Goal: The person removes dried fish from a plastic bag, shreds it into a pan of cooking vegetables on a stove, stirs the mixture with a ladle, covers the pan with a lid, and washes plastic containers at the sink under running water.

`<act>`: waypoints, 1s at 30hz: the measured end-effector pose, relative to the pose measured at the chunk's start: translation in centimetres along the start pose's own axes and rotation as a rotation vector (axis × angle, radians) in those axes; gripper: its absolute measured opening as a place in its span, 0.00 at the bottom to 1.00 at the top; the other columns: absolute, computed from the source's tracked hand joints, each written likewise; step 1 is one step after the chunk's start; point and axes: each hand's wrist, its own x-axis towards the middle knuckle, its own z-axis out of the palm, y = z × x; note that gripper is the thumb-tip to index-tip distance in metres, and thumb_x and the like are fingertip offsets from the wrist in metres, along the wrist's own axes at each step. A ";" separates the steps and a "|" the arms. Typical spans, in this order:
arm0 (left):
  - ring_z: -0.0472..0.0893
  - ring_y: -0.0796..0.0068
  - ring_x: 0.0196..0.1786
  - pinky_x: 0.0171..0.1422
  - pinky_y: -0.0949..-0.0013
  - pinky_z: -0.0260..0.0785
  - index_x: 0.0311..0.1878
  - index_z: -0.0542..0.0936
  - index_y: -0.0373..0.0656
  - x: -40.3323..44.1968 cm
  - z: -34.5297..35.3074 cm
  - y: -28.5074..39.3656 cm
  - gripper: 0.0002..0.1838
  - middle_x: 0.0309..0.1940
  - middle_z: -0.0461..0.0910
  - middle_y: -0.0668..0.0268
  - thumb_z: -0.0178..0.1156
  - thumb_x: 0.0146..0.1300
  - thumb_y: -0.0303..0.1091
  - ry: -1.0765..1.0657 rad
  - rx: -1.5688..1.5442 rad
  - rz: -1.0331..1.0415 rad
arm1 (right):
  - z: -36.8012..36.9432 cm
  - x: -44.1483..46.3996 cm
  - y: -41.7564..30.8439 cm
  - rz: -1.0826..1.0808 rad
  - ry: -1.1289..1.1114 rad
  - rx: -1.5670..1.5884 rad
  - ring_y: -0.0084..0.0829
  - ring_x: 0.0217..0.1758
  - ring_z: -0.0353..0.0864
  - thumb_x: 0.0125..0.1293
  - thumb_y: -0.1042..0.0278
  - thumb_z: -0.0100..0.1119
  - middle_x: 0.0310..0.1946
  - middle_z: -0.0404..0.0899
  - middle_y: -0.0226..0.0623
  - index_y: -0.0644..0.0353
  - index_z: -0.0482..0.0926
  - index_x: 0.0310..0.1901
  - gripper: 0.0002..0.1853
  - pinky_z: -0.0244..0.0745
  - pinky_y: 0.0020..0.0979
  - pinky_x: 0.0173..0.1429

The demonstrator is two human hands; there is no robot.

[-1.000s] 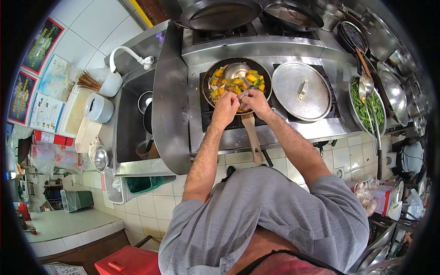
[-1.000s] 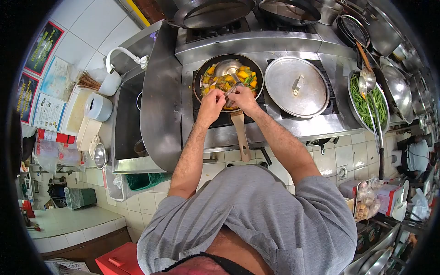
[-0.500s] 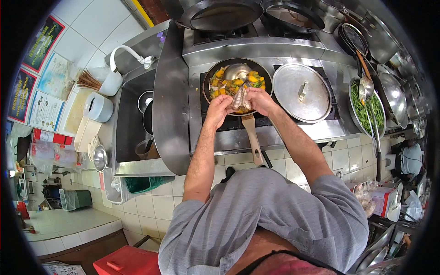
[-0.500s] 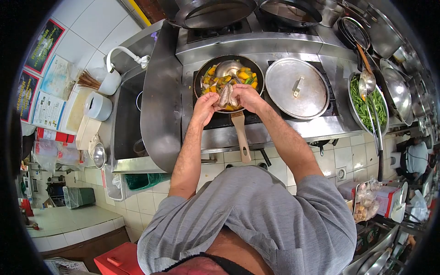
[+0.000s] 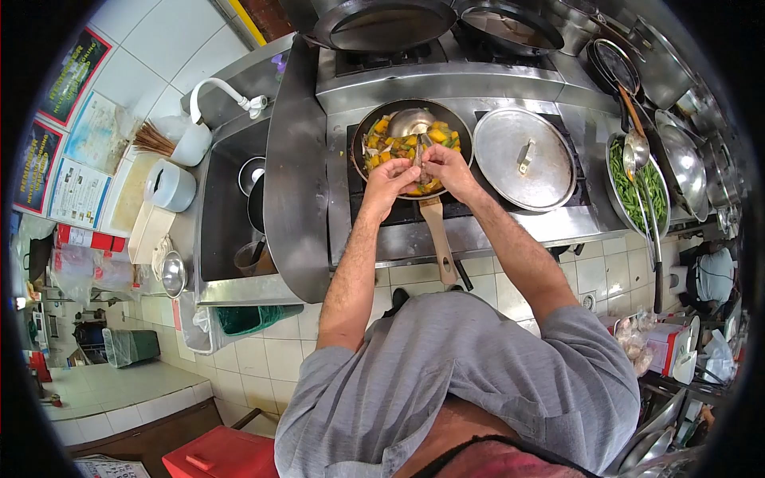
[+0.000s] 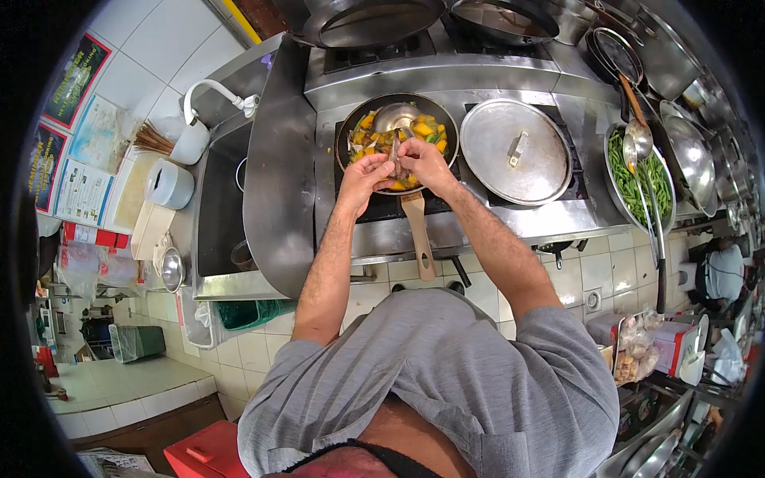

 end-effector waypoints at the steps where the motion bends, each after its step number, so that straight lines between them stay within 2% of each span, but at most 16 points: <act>1: 0.79 0.77 0.39 0.43 0.73 0.76 0.49 0.73 0.34 -0.3 0.3 0.6 0.17 0.39 0.78 0.63 0.62 0.57 0.28 -0.021 0.072 0.005 | 0.0 -0.2 -0.3 0.003 -0.002 0.000 0.18 0.31 0.71 0.58 0.79 0.54 0.29 0.73 0.27 0.61 0.72 0.34 0.03 0.68 0.23 0.37; 4: 0.80 0.76 0.38 0.42 0.75 0.75 0.48 0.73 0.33 -0.2 0.3 0.5 0.18 0.37 0.79 0.62 0.64 0.55 0.26 -0.026 0.149 0.034 | 0.0 -0.5 -0.9 0.065 -0.010 0.015 0.18 0.31 0.70 0.58 0.76 0.56 0.29 0.74 0.27 0.62 0.74 0.33 0.02 0.67 0.22 0.38; 6: 0.80 0.76 0.38 0.42 0.75 0.75 0.47 0.73 0.31 0.0 0.3 0.3 0.17 0.36 0.79 0.62 0.64 0.53 0.24 -0.013 0.155 0.059 | 0.0 -0.5 -1.4 0.190 0.020 0.158 0.18 0.33 0.71 0.58 0.72 0.59 0.29 0.74 0.27 0.63 0.75 0.35 0.06 0.67 0.22 0.40; 9: 0.80 0.75 0.38 0.43 0.75 0.75 0.46 0.74 0.31 -0.2 0.3 0.3 0.17 0.35 0.79 0.61 0.63 0.52 0.21 -0.024 0.116 0.083 | 0.1 -1.1 -2.0 0.084 -0.047 0.017 0.18 0.34 0.73 0.58 0.69 0.61 0.29 0.76 0.28 0.64 0.76 0.36 0.08 0.68 0.22 0.41; 16: 0.80 0.76 0.36 0.44 0.75 0.74 0.45 0.74 0.31 0.0 -0.2 0.0 0.16 0.35 0.79 0.61 0.63 0.51 0.19 -0.051 0.180 0.080 | -0.7 -1.2 -1.7 0.166 -0.084 0.026 0.19 0.35 0.74 0.56 0.71 0.62 0.30 0.77 0.31 0.65 0.77 0.35 0.08 0.68 0.21 0.41; 21: 0.79 0.78 0.36 0.43 0.76 0.73 0.46 0.75 0.32 0.0 -0.4 0.5 0.16 0.35 0.79 0.62 0.63 0.52 0.21 -0.093 0.117 0.050 | -0.8 -1.6 -2.4 0.257 -0.057 0.227 0.19 0.33 0.74 0.54 0.74 0.60 0.30 0.77 0.30 0.65 0.76 0.33 0.06 0.68 0.21 0.39; 24: 0.78 0.80 0.35 0.41 0.77 0.71 0.45 0.76 0.32 0.6 -0.2 0.1 0.14 0.35 0.79 0.65 0.62 0.54 0.23 -0.024 0.115 -0.038 | -1.0 -0.9 -0.7 0.250 -0.044 0.287 0.20 0.33 0.74 0.55 0.76 0.56 0.30 0.76 0.31 0.64 0.76 0.32 0.03 0.68 0.21 0.39; 26: 0.77 0.80 0.34 0.39 0.77 0.69 0.43 0.76 0.32 1.5 -0.3 -1.2 0.12 0.33 0.79 0.66 0.60 0.55 0.26 0.024 0.295 0.107 | -1.1 -0.3 0.2 0.260 -0.001 0.234 0.20 0.32 0.74 0.55 0.75 0.55 0.29 0.76 0.32 0.64 0.75 0.31 0.03 0.69 0.22 0.38; 30: 0.75 0.83 0.34 0.39 0.78 0.68 0.43 0.76 0.34 1.8 -0.6 -1.0 0.11 0.33 0.78 0.68 0.57 0.57 0.25 0.075 0.461 0.109 | -1.0 0.1 -0.4 0.256 0.058 0.156 0.22 0.28 0.75 0.57 0.74 0.52 0.26 0.76 0.33 0.65 0.75 0.32 0.05 0.71 0.24 0.34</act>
